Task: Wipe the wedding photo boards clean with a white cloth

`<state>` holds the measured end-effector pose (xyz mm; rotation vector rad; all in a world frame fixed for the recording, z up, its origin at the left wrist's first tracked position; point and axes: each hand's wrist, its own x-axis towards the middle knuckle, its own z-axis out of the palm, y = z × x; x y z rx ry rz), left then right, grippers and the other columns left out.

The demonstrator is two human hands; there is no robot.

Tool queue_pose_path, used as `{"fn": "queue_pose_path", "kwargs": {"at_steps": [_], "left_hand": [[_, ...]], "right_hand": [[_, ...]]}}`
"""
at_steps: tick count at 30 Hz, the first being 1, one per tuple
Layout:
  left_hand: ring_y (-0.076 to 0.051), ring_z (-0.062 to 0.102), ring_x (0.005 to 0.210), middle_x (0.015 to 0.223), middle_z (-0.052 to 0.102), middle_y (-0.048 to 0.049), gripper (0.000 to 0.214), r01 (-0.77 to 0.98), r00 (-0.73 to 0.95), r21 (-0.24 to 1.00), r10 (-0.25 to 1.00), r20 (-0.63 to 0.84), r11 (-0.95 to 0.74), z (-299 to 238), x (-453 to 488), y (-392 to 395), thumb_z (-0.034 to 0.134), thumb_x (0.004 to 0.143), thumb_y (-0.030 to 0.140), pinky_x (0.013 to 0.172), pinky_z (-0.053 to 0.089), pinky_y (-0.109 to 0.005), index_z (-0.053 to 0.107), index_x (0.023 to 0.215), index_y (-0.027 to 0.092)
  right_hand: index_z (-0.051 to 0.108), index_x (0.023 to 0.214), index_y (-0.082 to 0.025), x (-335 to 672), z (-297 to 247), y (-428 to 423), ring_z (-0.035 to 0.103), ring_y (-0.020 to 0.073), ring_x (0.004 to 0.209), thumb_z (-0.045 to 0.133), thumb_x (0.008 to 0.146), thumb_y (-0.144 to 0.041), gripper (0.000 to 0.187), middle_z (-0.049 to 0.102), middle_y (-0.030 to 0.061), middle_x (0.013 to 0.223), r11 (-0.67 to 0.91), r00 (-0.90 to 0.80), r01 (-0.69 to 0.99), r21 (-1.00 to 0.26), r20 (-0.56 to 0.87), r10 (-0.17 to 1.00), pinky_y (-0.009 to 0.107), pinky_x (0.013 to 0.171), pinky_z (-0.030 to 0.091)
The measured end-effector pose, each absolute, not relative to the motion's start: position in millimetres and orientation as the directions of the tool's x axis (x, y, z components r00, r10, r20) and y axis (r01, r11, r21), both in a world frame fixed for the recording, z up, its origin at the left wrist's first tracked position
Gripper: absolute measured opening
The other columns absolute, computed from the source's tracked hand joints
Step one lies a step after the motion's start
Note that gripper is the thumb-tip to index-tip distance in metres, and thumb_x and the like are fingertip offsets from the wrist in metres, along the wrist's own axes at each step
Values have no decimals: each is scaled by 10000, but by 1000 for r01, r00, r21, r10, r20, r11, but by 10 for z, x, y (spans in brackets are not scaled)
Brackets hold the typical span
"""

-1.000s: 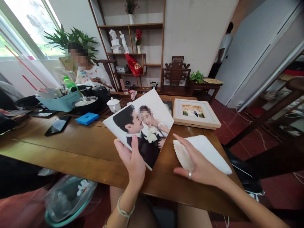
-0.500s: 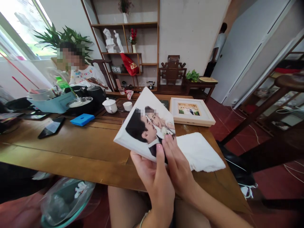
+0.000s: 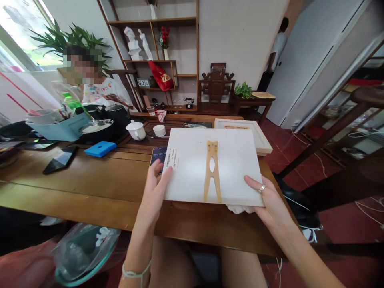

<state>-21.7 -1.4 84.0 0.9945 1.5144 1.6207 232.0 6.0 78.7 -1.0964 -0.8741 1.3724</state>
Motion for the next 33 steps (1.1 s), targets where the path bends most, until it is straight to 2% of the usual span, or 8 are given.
{"fn": "queue_pose_path", "kwargs": {"at_steps": [6,10,16,21,24,26,29,33], "left_hand": [[-275,724,885,1014,745,-141,562,-327,-192,915,931,-310,238,654,-271,-91,756,740,425,651,597,-267,625,1183,104],[-250,745,752,863,769,-125,436,-408,-277,863,861,-427,297,672,-328,-247,698,807,315,589,601,-254,640,1166,75],[-226,749,675,808,774,-107,340,-443,-370,836,783,-500,325,716,-611,-407,583,887,230,553,613,-240,639,1194,96],[-233,752,695,826,775,-98,386,-407,-383,854,789,-481,324,681,-715,-491,628,855,238,537,610,-232,622,1219,110],[-239,751,689,863,775,-113,411,-379,-375,853,783,-497,359,663,-690,-543,647,841,247,550,612,-248,616,1224,101],[-240,750,687,883,774,-122,415,-370,-366,851,783,-503,373,662,-648,-565,652,838,248,566,611,-255,617,1224,99],[-234,747,683,893,773,-127,400,-373,-324,836,788,-524,402,655,-570,-547,637,850,251,558,598,-249,617,1218,95],[-215,729,610,840,772,-118,404,-368,-245,825,811,-531,429,576,-465,-431,670,832,291,527,570,-242,636,1180,87]], "right_hand": [[673,1102,-192,2513,639,69,714,273,849,765,734,-425,446,730,105,1065,-241,-83,-265,-934,-226,970,353,671,613],[603,1284,-252,3002,707,119,584,357,1174,811,652,-503,711,608,116,1319,67,-443,71,-995,29,896,489,955,516],[290,1499,-313,3174,563,117,159,327,1452,667,734,-119,874,224,57,1588,650,-699,558,-515,130,703,603,1148,184],[400,1452,-220,2884,213,254,264,307,1426,457,583,14,902,464,96,1467,695,-625,654,-299,305,719,608,1138,219],[588,1291,-213,2910,190,364,507,303,1276,471,633,-18,696,618,86,1314,615,-450,626,-478,422,787,542,1085,367],[676,1135,-209,3001,264,427,625,288,1122,559,682,-91,482,702,68,1171,483,-97,542,-688,519,849,487,1025,452],[700,984,-225,3187,433,510,660,260,1045,702,682,-244,302,741,34,1033,345,505,79,-935,336,795,422,930,535],[700,947,-246,3362,556,595,689,258,977,630,773,-360,220,754,38,972,156,319,-460,-874,1,948,447,808,587]]}}
